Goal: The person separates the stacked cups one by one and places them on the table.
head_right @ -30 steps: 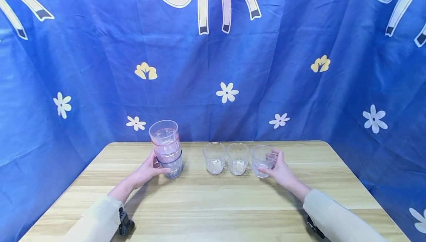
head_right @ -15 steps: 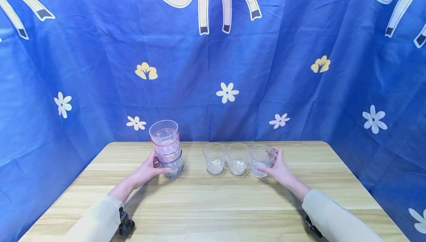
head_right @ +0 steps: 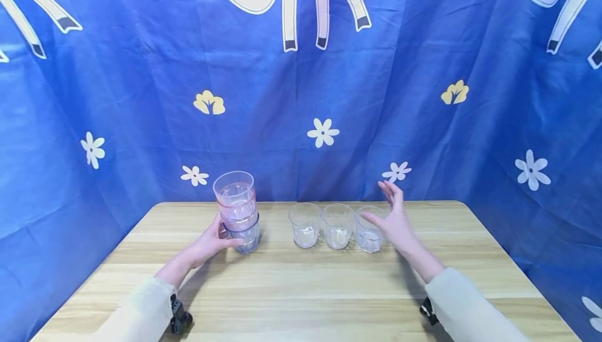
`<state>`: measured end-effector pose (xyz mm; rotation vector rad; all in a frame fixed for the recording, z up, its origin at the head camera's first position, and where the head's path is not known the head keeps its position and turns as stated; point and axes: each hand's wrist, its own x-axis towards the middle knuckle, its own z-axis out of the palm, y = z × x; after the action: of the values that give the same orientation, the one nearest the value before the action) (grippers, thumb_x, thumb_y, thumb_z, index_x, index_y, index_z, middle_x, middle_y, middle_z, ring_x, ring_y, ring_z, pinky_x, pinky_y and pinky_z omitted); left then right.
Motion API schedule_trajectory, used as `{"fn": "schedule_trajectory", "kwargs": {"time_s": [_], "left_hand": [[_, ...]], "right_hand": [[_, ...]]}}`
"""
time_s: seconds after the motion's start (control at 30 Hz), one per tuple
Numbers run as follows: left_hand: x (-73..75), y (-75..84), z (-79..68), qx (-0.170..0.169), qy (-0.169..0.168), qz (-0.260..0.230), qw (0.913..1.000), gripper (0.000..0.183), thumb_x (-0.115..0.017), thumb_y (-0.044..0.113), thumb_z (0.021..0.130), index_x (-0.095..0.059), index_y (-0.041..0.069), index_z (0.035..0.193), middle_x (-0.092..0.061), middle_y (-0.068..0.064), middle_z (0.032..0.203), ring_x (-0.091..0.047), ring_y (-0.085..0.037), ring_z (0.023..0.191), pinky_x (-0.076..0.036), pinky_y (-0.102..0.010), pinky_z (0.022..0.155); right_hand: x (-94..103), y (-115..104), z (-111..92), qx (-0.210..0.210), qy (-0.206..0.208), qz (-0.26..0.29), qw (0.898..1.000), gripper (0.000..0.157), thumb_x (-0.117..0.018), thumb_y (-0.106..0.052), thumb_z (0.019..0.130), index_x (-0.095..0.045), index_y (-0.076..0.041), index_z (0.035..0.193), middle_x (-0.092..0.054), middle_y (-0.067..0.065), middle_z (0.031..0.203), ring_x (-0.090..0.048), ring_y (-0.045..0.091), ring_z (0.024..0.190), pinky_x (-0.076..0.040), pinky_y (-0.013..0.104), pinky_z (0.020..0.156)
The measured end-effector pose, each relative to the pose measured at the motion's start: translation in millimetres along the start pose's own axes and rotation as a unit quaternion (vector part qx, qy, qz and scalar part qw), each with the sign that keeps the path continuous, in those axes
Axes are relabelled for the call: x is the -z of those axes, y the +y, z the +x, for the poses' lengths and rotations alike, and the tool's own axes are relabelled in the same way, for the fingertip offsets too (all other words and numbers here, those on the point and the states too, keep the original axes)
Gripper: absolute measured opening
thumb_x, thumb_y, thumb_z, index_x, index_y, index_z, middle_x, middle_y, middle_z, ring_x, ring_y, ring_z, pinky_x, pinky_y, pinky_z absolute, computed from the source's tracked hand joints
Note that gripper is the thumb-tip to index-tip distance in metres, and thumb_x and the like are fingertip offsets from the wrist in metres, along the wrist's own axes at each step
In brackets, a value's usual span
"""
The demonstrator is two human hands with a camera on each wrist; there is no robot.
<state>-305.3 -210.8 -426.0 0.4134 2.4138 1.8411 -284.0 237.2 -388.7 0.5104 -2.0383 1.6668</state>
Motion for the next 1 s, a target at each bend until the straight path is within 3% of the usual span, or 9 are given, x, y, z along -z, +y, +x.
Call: {"fn": "schedule_trajectory", "kwargs": {"time_s": [0.3,0.43,0.53,0.6,0.77,0.93,1.0], "left_hand": [[-1.3,-1.0,-1.9,-0.008,0.003,-0.001,1.0000,0.091,-0.077,0.002,0.080,-0.014,0.001,0.147,-0.032,-0.033,0.144,-0.033,-0.049,0.133,-0.026,-0.055,0.112],[-1.8,-1.2,-0.3,-0.008,0.005,0.000,1.0000,0.089,-0.077,0.002,0.081,-0.016,0.002,0.145,-0.033,-0.032,0.144,-0.033,-0.048,0.133,-0.026,-0.054,0.112],[-2.2,-1.2,0.3,-0.008,0.004,-0.001,1.0000,0.089,-0.077,0.002,0.081,-0.017,0.002,0.145,-0.033,-0.031,0.144,-0.034,-0.048,0.133,-0.027,-0.054,0.112],[-2.5,-1.2,-0.1,-0.009,0.003,0.001,1.0000,0.089,-0.077,0.003,0.080,-0.016,0.002,0.145,-0.034,-0.032,0.144,-0.034,-0.048,0.133,-0.027,-0.055,0.111],[-1.9,-1.6,-1.4,-0.007,0.000,0.004,1.0000,0.093,-0.078,0.003,0.080,-0.013,0.002,0.147,-0.031,-0.032,0.146,-0.032,-0.048,0.134,-0.026,-0.055,0.112],[-1.0,-1.3,-1.1,-0.006,-0.002,0.003,1.0000,0.094,-0.077,0.002,0.080,-0.012,0.002,0.148,-0.030,-0.032,0.146,-0.032,-0.048,0.134,-0.025,-0.055,0.112],[-0.6,-0.5,-0.7,-0.005,-0.002,0.003,1.0000,0.094,-0.077,0.002,0.080,-0.012,0.002,0.148,-0.030,-0.032,0.146,-0.032,-0.048,0.134,-0.025,-0.055,0.112]], "right_hand": [[-71.9,-39.2,19.4,0.059,-0.055,0.059,0.995,0.085,-0.072,0.011,0.078,-0.021,0.004,0.145,-0.031,0.023,0.151,-0.027,0.034,0.140,-0.018,0.051,0.116],[-105.9,-45.9,28.4,0.072,-0.061,0.106,0.990,0.087,-0.079,-0.014,0.080,-0.023,0.003,0.144,-0.033,0.025,0.149,-0.031,0.034,0.139,-0.024,0.049,0.115],[-129.3,-48.2,33.6,0.061,-0.058,0.129,0.988,0.099,-0.080,-0.040,0.075,-0.023,0.003,0.144,-0.036,0.023,0.148,-0.034,0.033,0.137,-0.028,0.045,0.114],[-143.8,-49.1,36.4,0.045,-0.060,0.137,0.988,0.103,-0.078,-0.048,0.072,-0.023,0.002,0.145,-0.037,0.022,0.147,-0.035,0.032,0.137,-0.030,0.045,0.113],[-175.5,-52.6,40.1,0.016,-0.080,0.155,0.985,0.103,-0.077,-0.046,0.073,-0.021,0.003,0.145,-0.035,0.024,0.147,-0.033,0.038,0.137,-0.030,0.051,0.111],[-198.4,-71.6,38.0,0.016,-0.097,0.164,0.982,0.111,-0.074,-0.057,0.068,-0.021,0.007,0.143,-0.034,0.031,0.144,-0.033,0.046,0.134,-0.031,0.058,0.108],[-205.6,-76.9,36.6,0.015,-0.104,0.165,0.981,0.107,-0.075,-0.054,0.071,-0.022,0.007,0.142,-0.035,0.031,0.143,-0.034,0.047,0.133,-0.032,0.058,0.108]]}}
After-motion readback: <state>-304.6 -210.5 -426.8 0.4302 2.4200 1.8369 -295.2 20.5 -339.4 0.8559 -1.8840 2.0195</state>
